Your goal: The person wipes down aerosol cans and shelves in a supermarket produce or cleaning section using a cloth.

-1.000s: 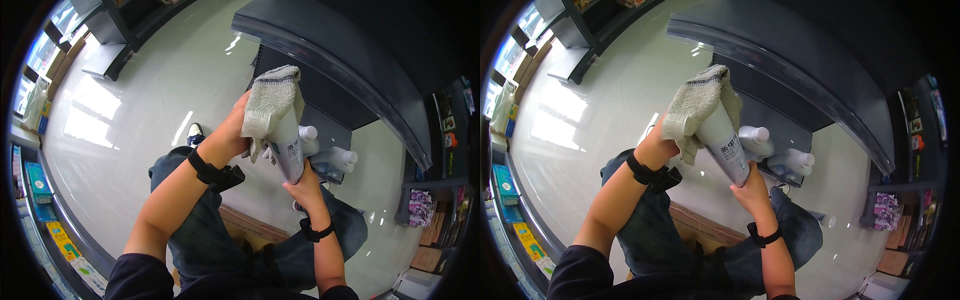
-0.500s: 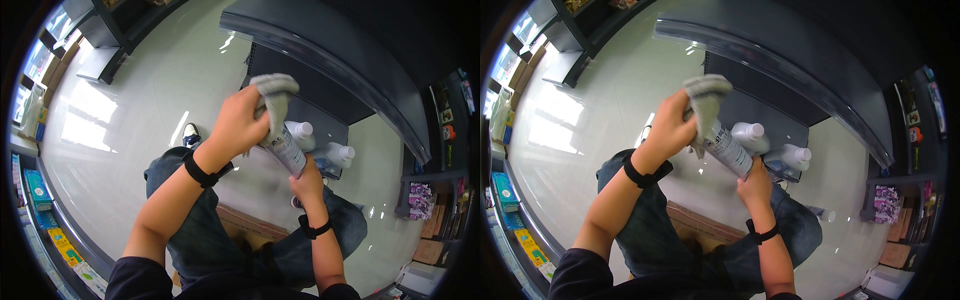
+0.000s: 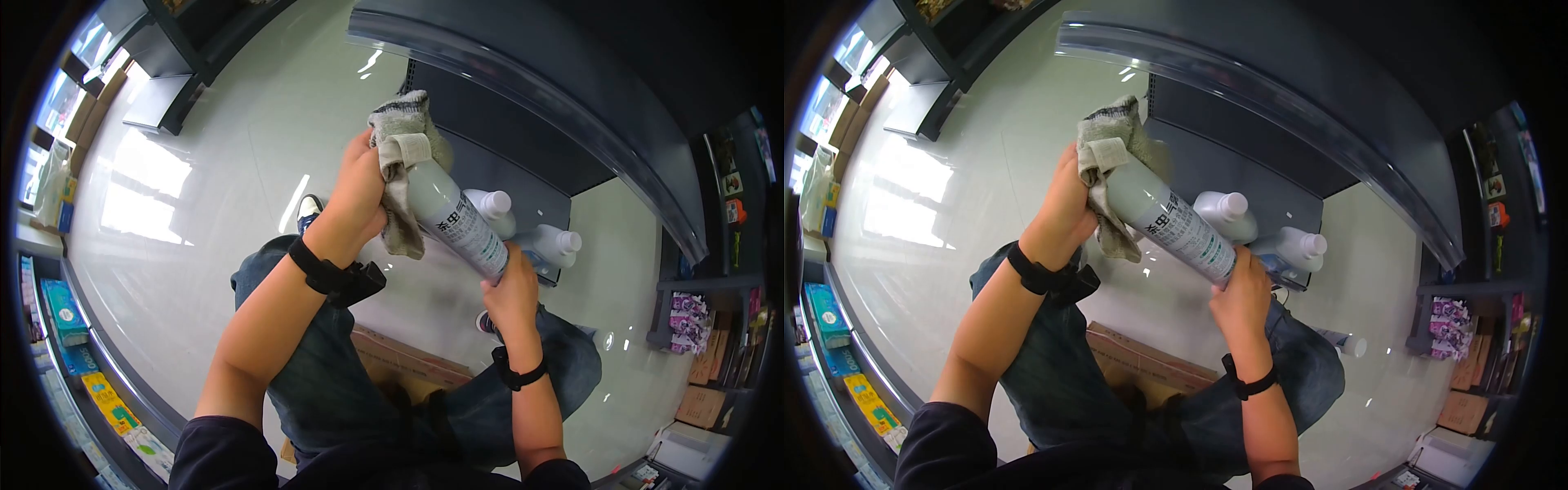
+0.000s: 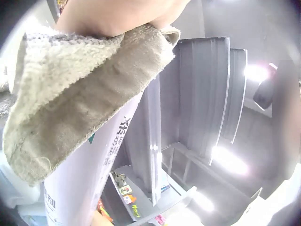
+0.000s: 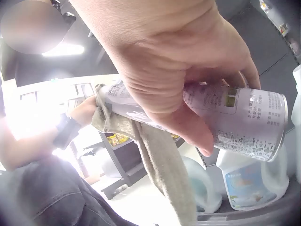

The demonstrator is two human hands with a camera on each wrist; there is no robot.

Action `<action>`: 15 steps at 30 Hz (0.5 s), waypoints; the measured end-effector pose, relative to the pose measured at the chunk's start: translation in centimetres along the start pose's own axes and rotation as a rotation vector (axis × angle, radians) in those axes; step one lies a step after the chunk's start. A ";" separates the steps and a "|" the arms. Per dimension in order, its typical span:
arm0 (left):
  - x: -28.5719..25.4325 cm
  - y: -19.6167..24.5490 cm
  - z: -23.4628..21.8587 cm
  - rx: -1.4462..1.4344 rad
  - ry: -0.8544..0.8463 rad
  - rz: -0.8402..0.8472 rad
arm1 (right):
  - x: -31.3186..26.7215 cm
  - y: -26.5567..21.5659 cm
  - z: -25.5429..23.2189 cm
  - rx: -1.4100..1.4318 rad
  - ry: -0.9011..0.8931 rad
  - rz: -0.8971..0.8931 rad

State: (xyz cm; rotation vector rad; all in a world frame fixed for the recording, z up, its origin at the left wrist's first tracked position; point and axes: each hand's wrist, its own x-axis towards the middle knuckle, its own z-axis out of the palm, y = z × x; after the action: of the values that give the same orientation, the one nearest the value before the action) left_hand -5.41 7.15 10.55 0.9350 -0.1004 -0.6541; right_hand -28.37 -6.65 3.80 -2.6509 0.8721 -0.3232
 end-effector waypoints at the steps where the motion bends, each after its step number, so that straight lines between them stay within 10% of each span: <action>1: 0.0 -0.3 -0.1 0.001 -0.002 -0.002 | 0.0 -0.2 -0.2 0.104 -0.081 0.049; 4: -1.1 -1.0 0.9 -0.278 0.003 -0.116 | 0.1 -1.7 -1.2 0.332 -0.277 0.137; 6: -2.5 -0.8 2.4 -0.076 -0.294 0.071 | -0.2 -2.6 -1.0 0.455 -0.397 0.174; 8: -3.1 -2.0 3.4 -0.269 -0.229 -0.225 | -0.6 -3.3 -0.2 0.725 -0.483 0.101; 15: -4.3 -9.0 -1.3 0.567 -0.551 -0.036 | 0.9 -3.7 -3.8 0.940 -0.533 0.058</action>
State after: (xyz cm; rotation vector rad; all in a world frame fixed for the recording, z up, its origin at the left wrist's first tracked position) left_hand -12.68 6.71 3.68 1.2753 -0.7935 -0.9274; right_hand -26.85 -5.31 8.78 -1.6982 0.4460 0.0142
